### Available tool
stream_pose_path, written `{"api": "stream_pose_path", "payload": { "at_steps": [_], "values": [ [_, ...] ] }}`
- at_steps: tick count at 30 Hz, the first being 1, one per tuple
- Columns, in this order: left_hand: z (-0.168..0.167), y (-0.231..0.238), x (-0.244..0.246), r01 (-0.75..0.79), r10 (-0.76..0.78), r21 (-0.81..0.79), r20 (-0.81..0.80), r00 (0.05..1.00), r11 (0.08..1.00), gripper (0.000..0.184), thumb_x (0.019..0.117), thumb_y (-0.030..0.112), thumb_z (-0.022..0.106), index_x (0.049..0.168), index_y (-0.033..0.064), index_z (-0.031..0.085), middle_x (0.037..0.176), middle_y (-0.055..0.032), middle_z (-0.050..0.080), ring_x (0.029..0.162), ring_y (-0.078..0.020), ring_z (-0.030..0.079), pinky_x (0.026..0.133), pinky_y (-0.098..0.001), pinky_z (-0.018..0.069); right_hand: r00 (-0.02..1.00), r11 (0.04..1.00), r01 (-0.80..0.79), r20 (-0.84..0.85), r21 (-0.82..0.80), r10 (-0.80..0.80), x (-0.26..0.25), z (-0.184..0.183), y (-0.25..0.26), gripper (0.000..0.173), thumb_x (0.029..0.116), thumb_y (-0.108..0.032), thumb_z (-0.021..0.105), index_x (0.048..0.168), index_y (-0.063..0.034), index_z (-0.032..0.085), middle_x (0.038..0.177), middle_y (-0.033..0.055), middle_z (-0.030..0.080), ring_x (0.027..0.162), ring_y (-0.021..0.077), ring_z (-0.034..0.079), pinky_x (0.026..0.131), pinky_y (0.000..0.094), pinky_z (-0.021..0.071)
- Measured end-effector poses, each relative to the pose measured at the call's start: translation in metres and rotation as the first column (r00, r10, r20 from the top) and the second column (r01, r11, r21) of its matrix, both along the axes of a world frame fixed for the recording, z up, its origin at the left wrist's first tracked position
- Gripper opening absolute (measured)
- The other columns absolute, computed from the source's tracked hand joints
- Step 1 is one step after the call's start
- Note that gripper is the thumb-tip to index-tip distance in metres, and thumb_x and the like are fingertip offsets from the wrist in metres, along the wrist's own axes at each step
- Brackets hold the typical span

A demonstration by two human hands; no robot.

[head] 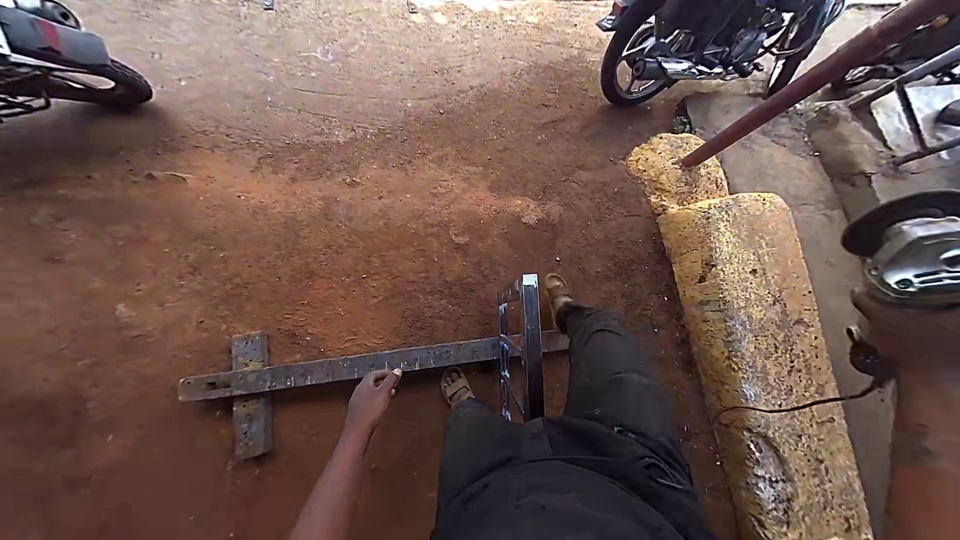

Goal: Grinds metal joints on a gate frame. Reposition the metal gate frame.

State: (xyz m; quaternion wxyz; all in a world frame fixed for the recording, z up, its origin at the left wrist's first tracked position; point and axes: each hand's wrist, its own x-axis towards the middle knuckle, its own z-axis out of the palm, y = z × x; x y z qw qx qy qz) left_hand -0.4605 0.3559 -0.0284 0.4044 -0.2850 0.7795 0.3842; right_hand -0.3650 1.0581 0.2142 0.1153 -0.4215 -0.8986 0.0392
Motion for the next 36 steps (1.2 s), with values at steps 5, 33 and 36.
{"api": "stream_pose_path", "payload": {
  "at_steps": [5, 33, 36],
  "values": [
    [0.019, 0.169, -0.007, 0.212, -0.227, 0.259, 0.028, 0.974, 0.942, 0.049, 0.1019, 0.041, 0.063, 0.138, 0.0081, 0.059, 0.128, -0.0102, 0.068, 0.116, -0.0210, 0.067, 0.104, -0.0449, 0.0537, 0.914, 0.932, -0.317, 0.205, -0.175, 0.349, -0.167, -0.105, 0.032, 0.079, 0.0749, -0.037, 0.090, 0.132, 0.0027, 0.054, 0.110, 0.0392, 0.064, 0.101, 0.0625, 0.062, 0.081, 0.0807, 0.0447],
    [-0.010, 0.470, -0.045, -0.896, 0.494, 0.442, 0.791, 0.360, -0.055, 0.063, 0.0894, 0.064, 0.066, 0.133, 0.0204, 0.056, 0.119, -0.0091, 0.068, 0.108, -0.0232, 0.067, 0.089, -0.0437, 0.0570, 0.183, 0.578, -0.520, 0.579, -0.628, 0.794, -0.212, -0.233, -0.148, 0.043, 0.0788, -0.037, 0.076, 0.108, -0.0096, 0.061, 0.090, 0.0122, 0.068, 0.074, 0.0326, 0.070, 0.056, 0.0503, 0.0535],
    [-0.015, 0.463, -0.043, -0.889, 0.532, 0.444, 0.782, 0.324, -0.111, 0.061, 0.0855, 0.065, 0.071, 0.126, 0.0201, 0.062, 0.113, -0.0092, 0.070, 0.101, -0.0226, 0.070, 0.085, -0.0427, 0.0590, 0.145, 0.546, -0.542, 0.570, -0.638, 0.809, -0.215, -0.237, -0.160, 0.038, 0.0799, -0.038, 0.074, 0.102, -0.0110, 0.060, 0.084, 0.0100, 0.065, 0.072, 0.0312, 0.069, 0.053, 0.0480, 0.0525]
  ]
}}
